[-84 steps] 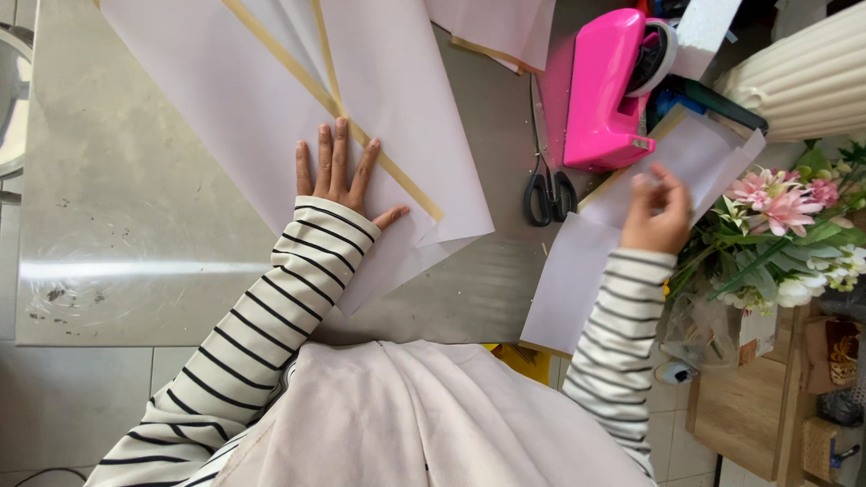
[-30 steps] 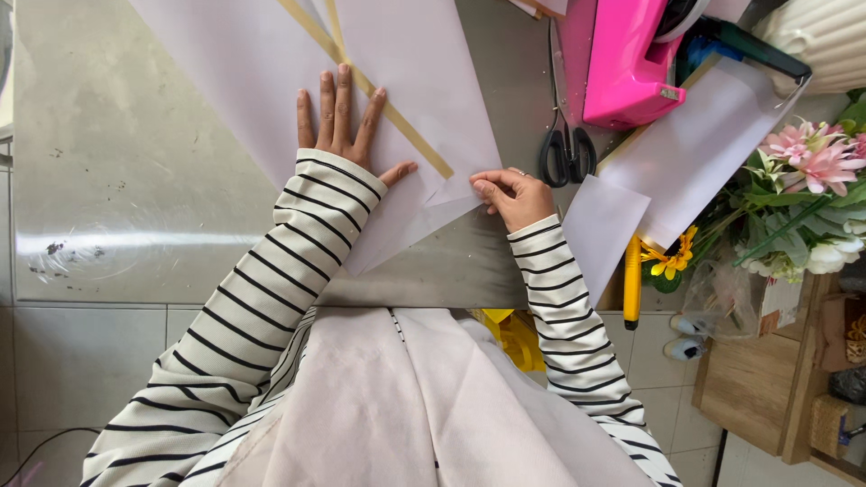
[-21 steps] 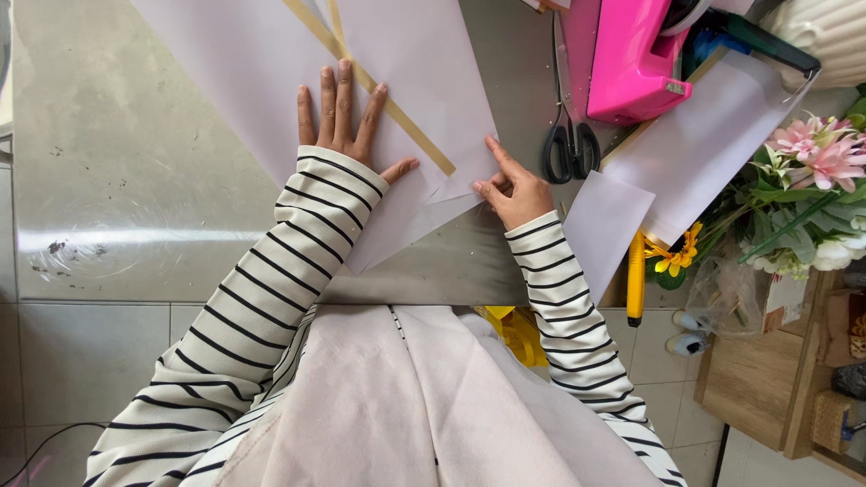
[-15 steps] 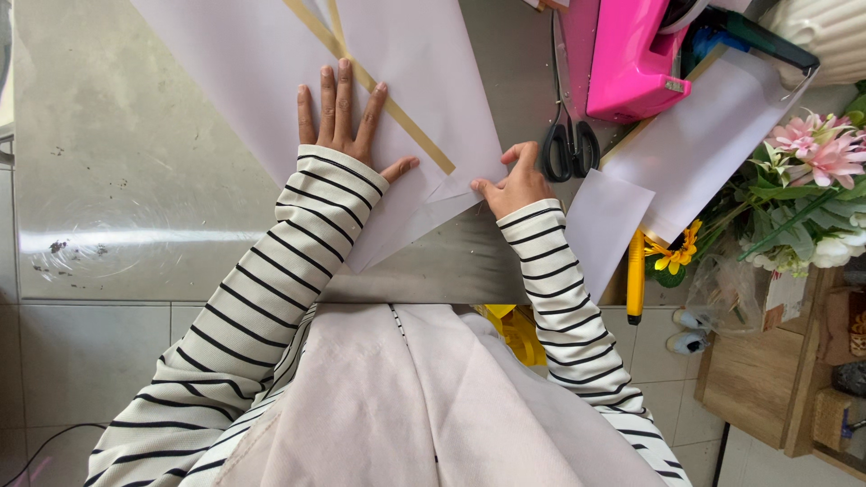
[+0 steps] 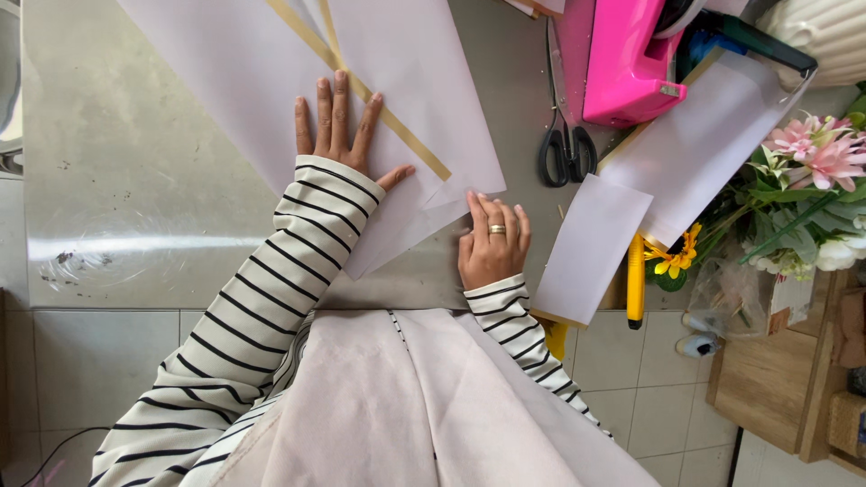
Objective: The person folds and arranges sheets of pink and gold-trimmed wrapping paper on a metal table, using scissors to cut a section and a tape dispenser to secure the folded paper.
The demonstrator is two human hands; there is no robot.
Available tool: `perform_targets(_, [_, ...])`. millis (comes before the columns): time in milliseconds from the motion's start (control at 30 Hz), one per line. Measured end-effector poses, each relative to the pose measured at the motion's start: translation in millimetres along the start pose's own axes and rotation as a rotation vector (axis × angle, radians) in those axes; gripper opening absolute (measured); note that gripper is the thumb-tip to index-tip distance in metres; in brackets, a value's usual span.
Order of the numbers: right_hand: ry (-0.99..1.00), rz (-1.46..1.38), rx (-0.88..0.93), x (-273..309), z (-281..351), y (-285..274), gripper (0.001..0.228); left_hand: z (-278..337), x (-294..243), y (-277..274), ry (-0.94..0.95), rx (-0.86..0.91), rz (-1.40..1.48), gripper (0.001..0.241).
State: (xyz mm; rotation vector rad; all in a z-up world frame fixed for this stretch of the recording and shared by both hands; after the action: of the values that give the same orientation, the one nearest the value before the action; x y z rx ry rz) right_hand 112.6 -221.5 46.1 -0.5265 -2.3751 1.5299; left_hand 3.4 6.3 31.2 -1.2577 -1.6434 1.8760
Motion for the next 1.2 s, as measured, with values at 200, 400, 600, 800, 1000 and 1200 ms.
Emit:
perform_targets(200, [0.093,-0.475,0.111,-91,-46,-13,0.031,-4,-4,-2,-0.039,0.044,0.024,0.105])
perform_targets(400, [0.271,-0.033,-0.39,-325,-94,28,0.012,-10,-14,11,-0.081,-0.056,0.053,0.105])
perform_targets(600, [0.474,0.046,-0.258,-376,-121,73,0.029,-14,-20,2,-0.191,0.102,-0.048,0.106])
perform_targets(800, [0.625,-0.143,-0.128,-355,-130,42,0.021,-13,-20,1,-0.182,0.107,-0.052,0.106])
perform_targets(1000, [1.015,-0.69,-0.14,-320,-137,-3,0.024,-14,-23,-6,-0.197,0.159,-0.043,0.105])
perform_targets(1200, [1.324,-1.252,-0.214,-284,-111,-16,0.02,-13,-21,-1,-0.202,0.138,-0.014,0.105])
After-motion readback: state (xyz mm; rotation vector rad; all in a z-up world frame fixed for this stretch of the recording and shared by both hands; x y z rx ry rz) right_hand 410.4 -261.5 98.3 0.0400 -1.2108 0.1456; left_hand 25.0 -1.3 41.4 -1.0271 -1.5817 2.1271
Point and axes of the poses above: each hand's wrist, its own z-axis away from the middle knuckle, its own y-axis out of the palm, x = y × z, the point moved 1 cm from there along -z, towards the middle knuckle, and after that the axes turned 2 degrees about -y, right-handed, at the moved point
